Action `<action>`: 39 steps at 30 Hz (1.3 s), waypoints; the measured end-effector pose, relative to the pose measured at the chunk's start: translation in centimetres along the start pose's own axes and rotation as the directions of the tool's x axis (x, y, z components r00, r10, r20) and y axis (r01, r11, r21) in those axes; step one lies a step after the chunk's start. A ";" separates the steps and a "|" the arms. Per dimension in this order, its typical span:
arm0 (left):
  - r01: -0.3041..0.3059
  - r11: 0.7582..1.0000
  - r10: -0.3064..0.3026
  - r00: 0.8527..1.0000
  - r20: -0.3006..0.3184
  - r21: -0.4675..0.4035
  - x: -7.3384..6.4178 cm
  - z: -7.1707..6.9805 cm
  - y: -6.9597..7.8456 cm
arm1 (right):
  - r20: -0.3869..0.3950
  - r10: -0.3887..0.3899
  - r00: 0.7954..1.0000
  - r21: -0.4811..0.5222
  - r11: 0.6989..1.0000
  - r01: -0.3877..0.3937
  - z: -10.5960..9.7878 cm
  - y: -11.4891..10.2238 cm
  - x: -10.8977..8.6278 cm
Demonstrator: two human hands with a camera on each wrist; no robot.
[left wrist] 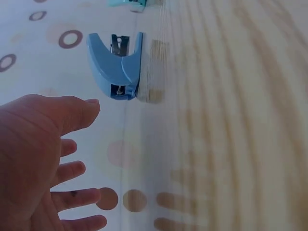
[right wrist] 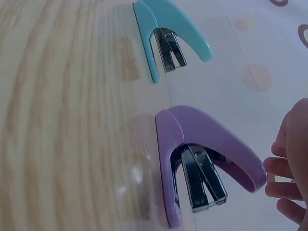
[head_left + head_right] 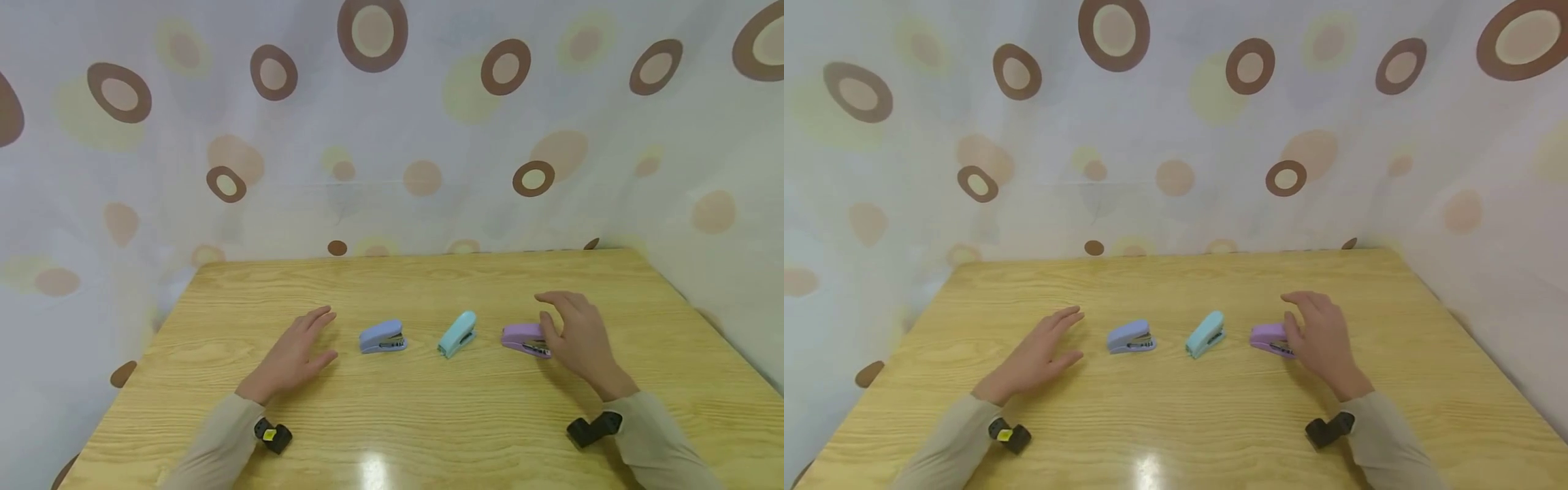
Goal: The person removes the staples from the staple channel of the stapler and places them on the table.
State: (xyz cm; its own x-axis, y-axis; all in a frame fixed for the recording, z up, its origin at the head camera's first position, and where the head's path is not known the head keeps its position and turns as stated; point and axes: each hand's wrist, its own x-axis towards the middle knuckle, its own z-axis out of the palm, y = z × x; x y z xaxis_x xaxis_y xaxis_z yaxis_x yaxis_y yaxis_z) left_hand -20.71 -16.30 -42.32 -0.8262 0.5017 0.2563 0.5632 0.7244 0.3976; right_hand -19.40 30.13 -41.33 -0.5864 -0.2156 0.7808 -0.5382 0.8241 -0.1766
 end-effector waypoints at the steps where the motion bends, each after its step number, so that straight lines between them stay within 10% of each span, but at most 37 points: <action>1: -0.009 1.000 0.009 1.000 0.001 0.004 0.2 0.1 0.2 | 0.001 0.003 1.000 0.007 1.000 -0.003 0.2 -0.1 0.1; 39: -0.117 0.993 0.118 0.992 0.043 -0.030 4.7 2.9 3.3 | 0.172 -0.172 0.970 0.234 0.964 0.130 7.8 -6.1 2.0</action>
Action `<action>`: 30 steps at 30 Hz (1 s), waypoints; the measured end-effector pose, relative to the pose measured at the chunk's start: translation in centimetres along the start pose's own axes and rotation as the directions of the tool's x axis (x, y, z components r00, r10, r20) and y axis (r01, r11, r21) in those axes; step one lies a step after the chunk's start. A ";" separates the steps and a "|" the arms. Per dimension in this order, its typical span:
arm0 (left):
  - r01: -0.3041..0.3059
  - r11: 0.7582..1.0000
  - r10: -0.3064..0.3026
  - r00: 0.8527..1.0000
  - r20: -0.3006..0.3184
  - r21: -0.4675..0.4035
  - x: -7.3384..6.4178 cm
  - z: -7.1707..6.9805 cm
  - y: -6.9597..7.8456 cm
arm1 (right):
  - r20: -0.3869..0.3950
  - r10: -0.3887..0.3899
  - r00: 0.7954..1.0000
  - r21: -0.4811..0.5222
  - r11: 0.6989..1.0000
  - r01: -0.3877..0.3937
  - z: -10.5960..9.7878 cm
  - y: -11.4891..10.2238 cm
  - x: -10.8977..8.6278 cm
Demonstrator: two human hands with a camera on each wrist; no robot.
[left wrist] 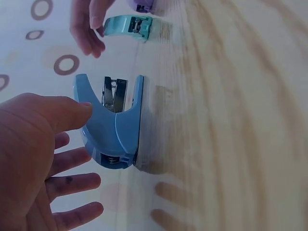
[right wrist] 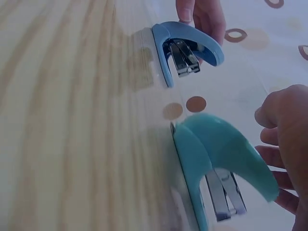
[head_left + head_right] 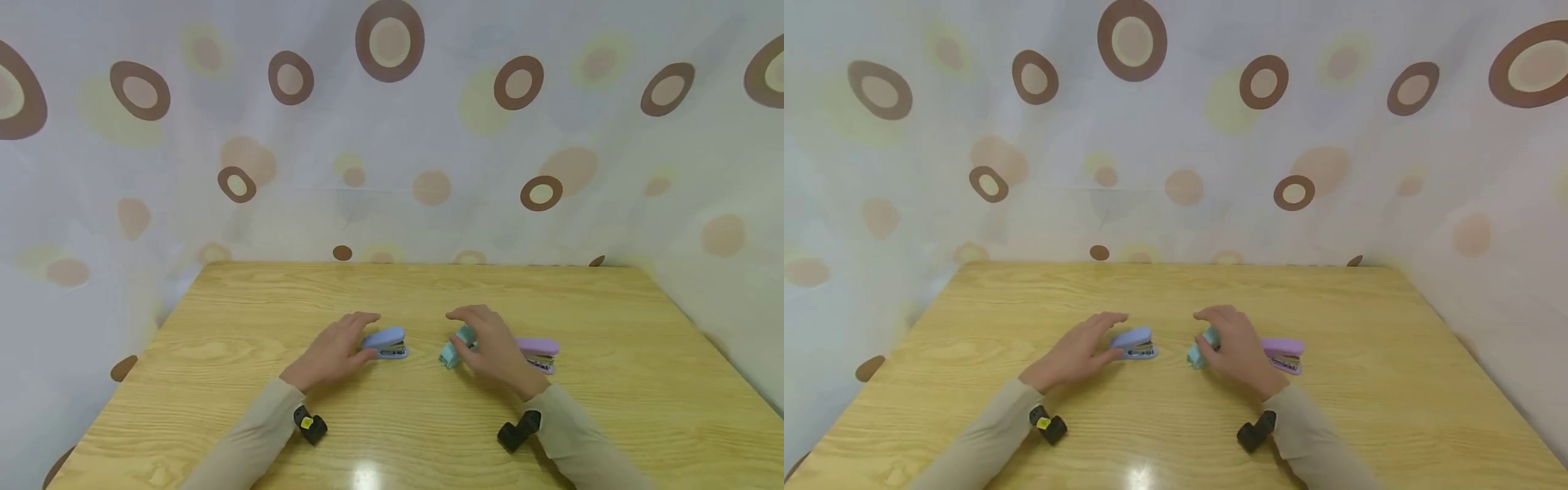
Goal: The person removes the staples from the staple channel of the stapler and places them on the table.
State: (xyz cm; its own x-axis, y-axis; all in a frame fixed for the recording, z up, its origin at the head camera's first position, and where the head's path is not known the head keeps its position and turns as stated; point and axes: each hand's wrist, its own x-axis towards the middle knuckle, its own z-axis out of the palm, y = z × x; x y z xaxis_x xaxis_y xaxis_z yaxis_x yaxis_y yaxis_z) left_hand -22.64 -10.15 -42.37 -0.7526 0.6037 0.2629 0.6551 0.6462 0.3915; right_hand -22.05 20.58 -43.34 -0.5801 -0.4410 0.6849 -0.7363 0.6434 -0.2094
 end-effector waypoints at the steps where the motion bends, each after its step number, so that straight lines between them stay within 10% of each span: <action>1: 0.001 1.000 -0.001 1.000 0.000 -0.008 0.0 0.0 -0.1 | 0.005 -0.007 1.000 -0.006 1.000 0.007 0.3 -0.1 0.3; 18: -0.041 0.999 0.041 0.999 -0.001 -0.022 0.8 0.0 0.5 | 0.134 0.050 0.990 -0.064 0.997 -0.042 3.4 -3.4 3.0; 30: -0.060 0.997 0.060 0.998 -0.003 -0.057 1.3 0.3 0.7 | 0.413 0.173 0.894 -0.026 0.984 -0.179 4.5 -4.3 4.8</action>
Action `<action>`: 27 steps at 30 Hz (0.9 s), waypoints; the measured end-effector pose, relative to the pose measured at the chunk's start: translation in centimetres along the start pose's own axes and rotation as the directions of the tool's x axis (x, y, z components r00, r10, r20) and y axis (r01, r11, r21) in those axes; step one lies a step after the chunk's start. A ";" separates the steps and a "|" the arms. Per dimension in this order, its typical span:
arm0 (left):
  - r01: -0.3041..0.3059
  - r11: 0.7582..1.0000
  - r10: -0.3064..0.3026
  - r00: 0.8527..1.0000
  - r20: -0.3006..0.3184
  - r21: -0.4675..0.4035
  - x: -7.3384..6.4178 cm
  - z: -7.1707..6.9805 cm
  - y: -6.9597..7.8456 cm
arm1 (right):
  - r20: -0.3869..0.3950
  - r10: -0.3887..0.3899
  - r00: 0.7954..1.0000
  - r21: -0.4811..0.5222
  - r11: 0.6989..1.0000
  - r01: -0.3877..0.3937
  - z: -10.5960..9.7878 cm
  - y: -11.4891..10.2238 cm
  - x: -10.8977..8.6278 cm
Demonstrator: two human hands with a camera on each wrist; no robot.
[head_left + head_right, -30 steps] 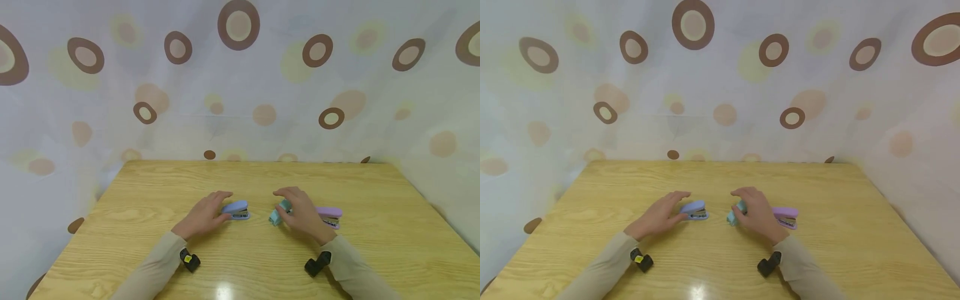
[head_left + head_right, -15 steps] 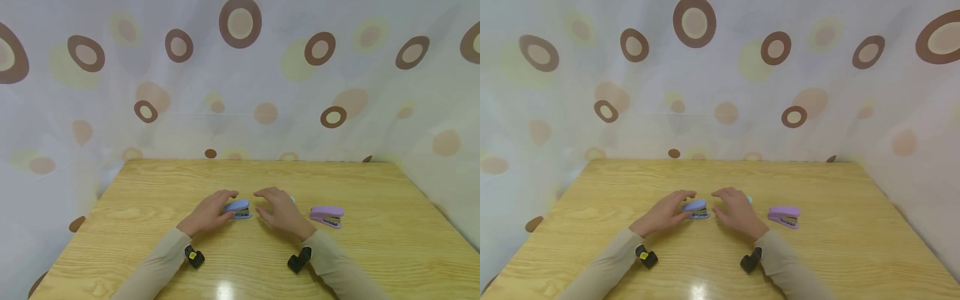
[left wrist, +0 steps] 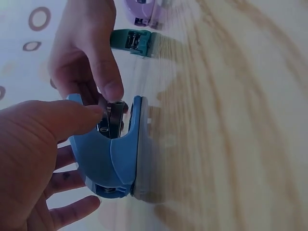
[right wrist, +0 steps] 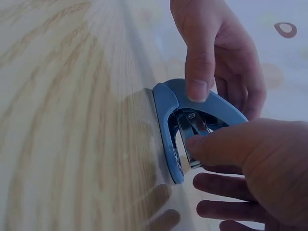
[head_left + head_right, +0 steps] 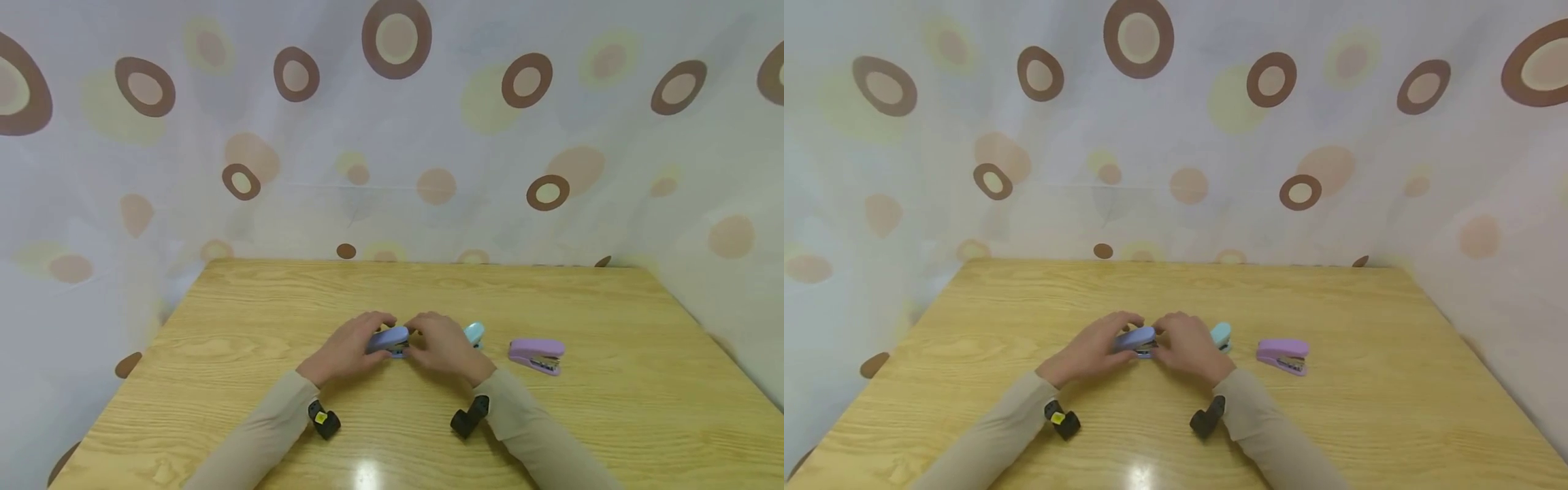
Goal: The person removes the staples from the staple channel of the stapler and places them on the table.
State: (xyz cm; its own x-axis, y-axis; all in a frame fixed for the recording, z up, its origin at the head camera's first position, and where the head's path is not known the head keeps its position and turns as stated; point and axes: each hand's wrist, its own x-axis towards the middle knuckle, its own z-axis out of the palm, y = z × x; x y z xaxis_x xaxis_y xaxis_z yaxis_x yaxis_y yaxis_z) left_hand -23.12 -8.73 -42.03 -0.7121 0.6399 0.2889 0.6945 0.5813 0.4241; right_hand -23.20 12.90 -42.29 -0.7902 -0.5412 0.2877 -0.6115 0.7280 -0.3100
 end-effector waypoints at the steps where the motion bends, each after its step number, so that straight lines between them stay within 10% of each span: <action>1: -0.009 1.000 0.009 1.000 -0.003 -0.004 0.1 0.0 0.0 | 0.014 0.000 1.000 0.006 1.000 0.000 0.0 0.0 0.1; 27: -0.154 0.988 0.154 0.987 -0.041 -0.003 0.7 0.6 0.2 | 0.124 0.192 0.974 0.049 0.979 -0.199 0.0 -0.7 0.6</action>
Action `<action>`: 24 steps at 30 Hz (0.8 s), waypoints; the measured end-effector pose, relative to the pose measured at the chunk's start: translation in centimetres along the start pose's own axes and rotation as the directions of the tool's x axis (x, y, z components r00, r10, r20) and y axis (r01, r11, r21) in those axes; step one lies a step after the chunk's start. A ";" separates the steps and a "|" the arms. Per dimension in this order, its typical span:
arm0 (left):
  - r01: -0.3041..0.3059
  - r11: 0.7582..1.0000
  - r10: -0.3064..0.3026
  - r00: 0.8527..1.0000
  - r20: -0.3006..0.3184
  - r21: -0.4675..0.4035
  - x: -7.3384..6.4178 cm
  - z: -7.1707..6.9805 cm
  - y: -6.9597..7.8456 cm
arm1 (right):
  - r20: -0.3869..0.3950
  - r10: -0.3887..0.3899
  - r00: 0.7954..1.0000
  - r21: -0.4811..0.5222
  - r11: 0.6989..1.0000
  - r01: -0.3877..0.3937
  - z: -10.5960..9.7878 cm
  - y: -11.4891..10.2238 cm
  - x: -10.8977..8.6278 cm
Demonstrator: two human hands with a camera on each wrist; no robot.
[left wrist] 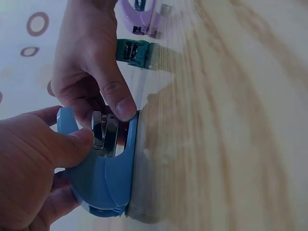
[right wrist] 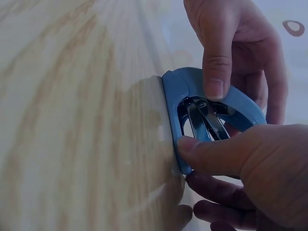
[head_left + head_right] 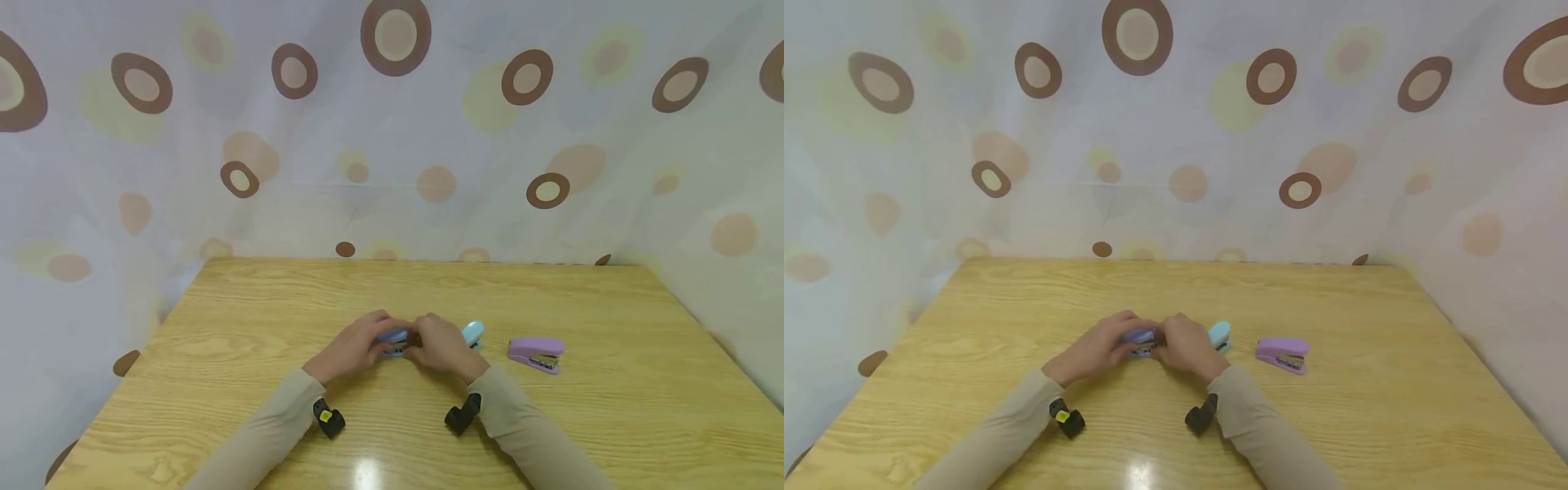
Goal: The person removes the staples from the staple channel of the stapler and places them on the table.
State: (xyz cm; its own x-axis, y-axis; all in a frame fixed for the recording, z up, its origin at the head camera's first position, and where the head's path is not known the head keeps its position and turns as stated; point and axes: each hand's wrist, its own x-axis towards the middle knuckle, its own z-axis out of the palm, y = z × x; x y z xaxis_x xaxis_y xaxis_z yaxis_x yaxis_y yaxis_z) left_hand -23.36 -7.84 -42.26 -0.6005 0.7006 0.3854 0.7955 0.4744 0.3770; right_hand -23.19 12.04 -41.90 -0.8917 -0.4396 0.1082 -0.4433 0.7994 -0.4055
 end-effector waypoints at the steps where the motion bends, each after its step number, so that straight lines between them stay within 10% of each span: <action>1: 0.001 1.000 -0.001 1.000 -0.004 0.000 0.0 0.0 0.0 | 0.002 0.002 1.000 0.001 1.000 -0.002 0.0 -0.1 0.0; 13: 0.014 0.999 -0.015 0.999 -0.029 -0.042 -0.2 -0.1 -0.2 | 0.013 -0.016 1.000 0.000 1.000 0.016 -0.1 -0.2 0.0; 24: 0.096 0.955 -0.102 0.995 -0.004 -0.282 -0.3 -1.0 -1.1 | 0.020 -0.019 1.000 -0.003 1.000 0.019 0.1 0.2 0.1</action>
State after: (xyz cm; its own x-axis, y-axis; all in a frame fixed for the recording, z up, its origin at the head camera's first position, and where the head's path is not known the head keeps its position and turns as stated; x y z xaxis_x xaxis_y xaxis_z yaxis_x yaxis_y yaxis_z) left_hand -24.16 -9.16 -41.94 -0.6786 0.6465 0.3486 0.6786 0.3703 0.6343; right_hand -23.40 12.10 -42.08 -0.8810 -0.4628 0.0980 -0.4607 0.7922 -0.4002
